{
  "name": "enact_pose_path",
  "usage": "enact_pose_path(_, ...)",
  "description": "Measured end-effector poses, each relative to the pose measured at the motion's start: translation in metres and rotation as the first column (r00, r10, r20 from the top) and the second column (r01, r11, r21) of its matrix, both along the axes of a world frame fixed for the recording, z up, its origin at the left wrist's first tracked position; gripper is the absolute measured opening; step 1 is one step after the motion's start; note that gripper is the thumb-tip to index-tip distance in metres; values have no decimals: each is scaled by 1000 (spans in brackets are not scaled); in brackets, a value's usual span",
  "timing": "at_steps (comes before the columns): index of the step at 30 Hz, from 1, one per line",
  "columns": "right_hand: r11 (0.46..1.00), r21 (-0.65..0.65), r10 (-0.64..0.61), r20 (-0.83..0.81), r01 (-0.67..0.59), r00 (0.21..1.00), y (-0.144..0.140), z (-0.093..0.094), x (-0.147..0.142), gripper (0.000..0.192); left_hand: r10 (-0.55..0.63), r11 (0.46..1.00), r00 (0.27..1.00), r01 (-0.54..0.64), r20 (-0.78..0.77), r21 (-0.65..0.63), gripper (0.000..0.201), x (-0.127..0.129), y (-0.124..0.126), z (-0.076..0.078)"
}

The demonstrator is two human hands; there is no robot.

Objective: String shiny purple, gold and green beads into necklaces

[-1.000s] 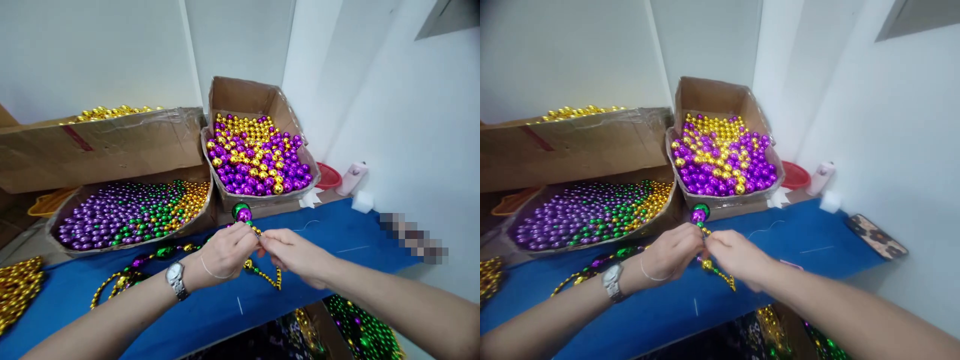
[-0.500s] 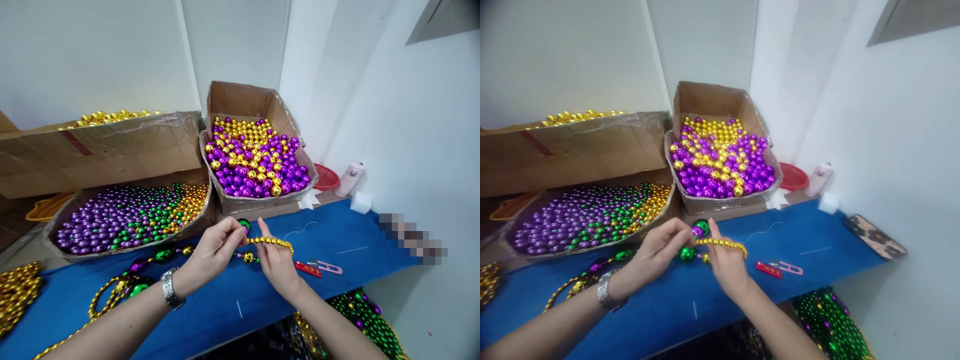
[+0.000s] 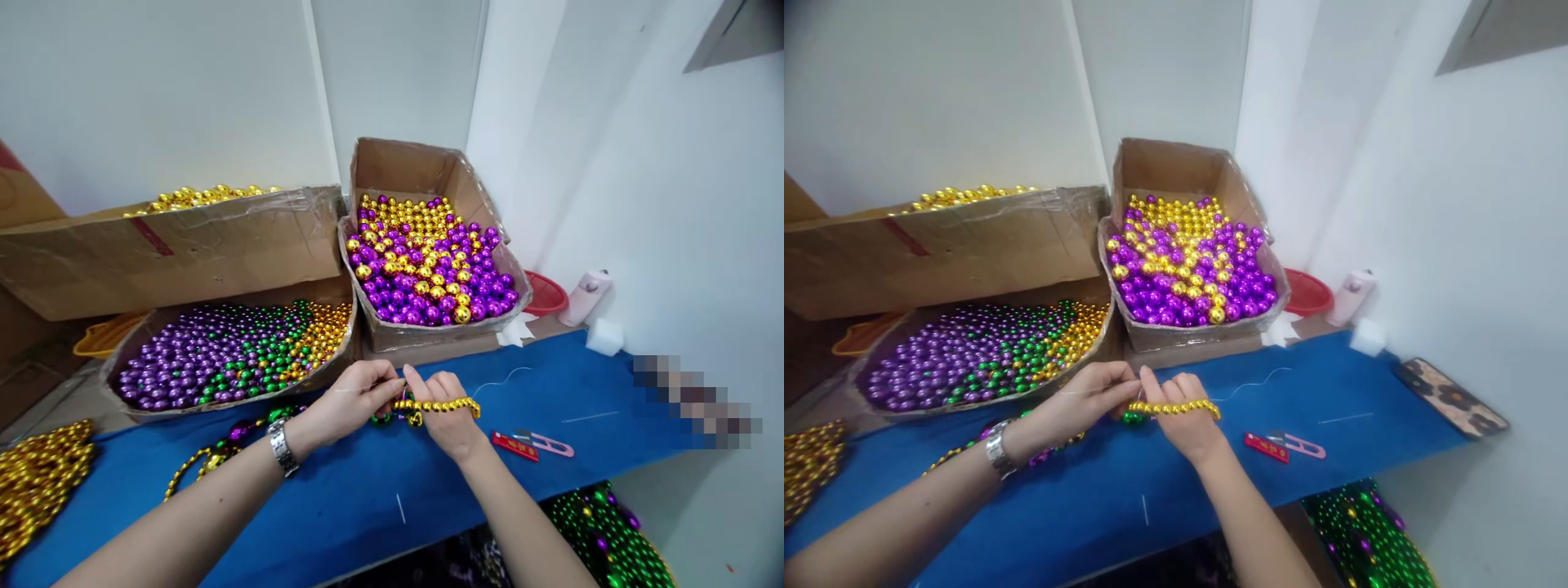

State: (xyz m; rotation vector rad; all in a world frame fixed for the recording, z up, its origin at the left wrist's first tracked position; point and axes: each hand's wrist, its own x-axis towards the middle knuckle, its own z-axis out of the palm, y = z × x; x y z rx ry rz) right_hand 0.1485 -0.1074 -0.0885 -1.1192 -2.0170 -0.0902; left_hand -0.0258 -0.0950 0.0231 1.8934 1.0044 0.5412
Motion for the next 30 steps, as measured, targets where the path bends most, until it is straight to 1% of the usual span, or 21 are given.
enact_pose_path(2, 999, -26, 22, -52, -23, 998, 0, -1, -1, 34, -21, 999, 1000, 21, -5, -38, 28, 0, 2, 0)
enact_pose_path(4, 997, -64, 43, -129, -52, 991, 0, -1, -2, 34, -39, 997, 999, 40, 23, -68, 28, -1, 3, -4)
enact_pose_path(7, 985, -143, 48, -294, -94, 954, 2, -1, -8, 35, -7, 994, 995, 17, 97, -105, 27, 0, 2, -12)
enact_pose_path(9, 972, -211, 0, -427, -100, 904, 2, -4, -14, 40, 60, 993, 986, -44, 152, -108, 28, -1, 1, -17)
enact_pose_path(11, 957, -275, -79, -543, -88, 836, -4, -11, -21, 45, 134, 989, 966, -117, 219, -89, 28, -1, 0, -21)
enact_pose_path(13, 942, -327, -155, -618, -73, 771, -17, -20, -28, 47, 180, 984, 944, -171, 275, -58, 26, -1, -1, -23)
enact_pose_path(15, 915, -393, -201, -644, -94, 738, -39, -23, -32, 48, 185, 983, 938, -181, 292, -40, 24, -2, -4, -23)
enact_pose_path(16, 886, -445, -209, -639, -134, 740, -52, -22, -32, 47, 175, 984, 941, -173, 289, -34, 23, -2, -5, -23)
enact_pose_path(17, 849, -490, -170, -608, -198, 775, -64, -17, -31, 44, 162, 987, 945, -161, 283, -26, 23, -3, -7, -24)
enact_pose_path(18, 791, -545, -97, -560, -278, 822, -75, -11, -29, 35, 147, 989, 949, -148, 278, -18, 23, -3, -9, -25)
enact_pose_path(19, 702, -604, -6, -533, -376, 846, -84, -3, -26, 27, 135, 990, 951, -138, 277, -8, 23, -3, -10, -26)
enact_pose_path(20, 607, -653, 28, -552, -453, 833, -90, 7, -22, 22, 124, 991, 953, -130, 277, 5, 23, -4, -12, -27)
enact_pose_path(21, 550, -676, 0, -588, -491, 809, -92, 16, -18, 23, 111, 992, 954, -121, 278, 19, 23, -4, -14, -29)
enact_pose_path(22, 550, -676, -52, -614, -491, 787, -92, 23, -14, 25, 98, 993, 956, -112, 276, 33, 23, -4, -16, -31)
enact_pose_path(23, 589, -668, -115, -626, -455, 771, -89, 30, -11, 26, 86, 994, 958, -103, 273, 49, 23, -5, -17, -34)
enact_pose_path(24, 653, -651, -158, -617, -387, 771, -85, 34, -8, 26, 74, 993, 961, -96, 268, 68, 23, -6, -19, -36)
enact_pose_path(25, 719, -622, -169, -590, -311, 790, -80, 37, -6, 25, 63, 992, 963, -90, 262, 92, 22, -7, -21, -38)
enact_pose_path(26, 767, -591, -160, -551, -248, 819, -75, 38, -4, 23, 53, 989, 965, -85, 256, 118, 21, -9, -22, -41)
enact_pose_path(27, 798, -566, -138, -506, -207, 851, -71, 37, -4, 21, 48, 986, 967, -85, 249, 142, 20, -11, -23, -43)
enact_pose_path(29, 832, -533, -82, -391, -153, 917, -67, 35, -5, 20, 57, 979, 970, -100, 235, 175, 20, -15, -25, -47)
enact_pose_path(30, 838, -529, -54, -320, -131, 946, -66, 34, -6, 20, 72, 977, 971, -114, 228, 180, 20, -18, -25, -49)
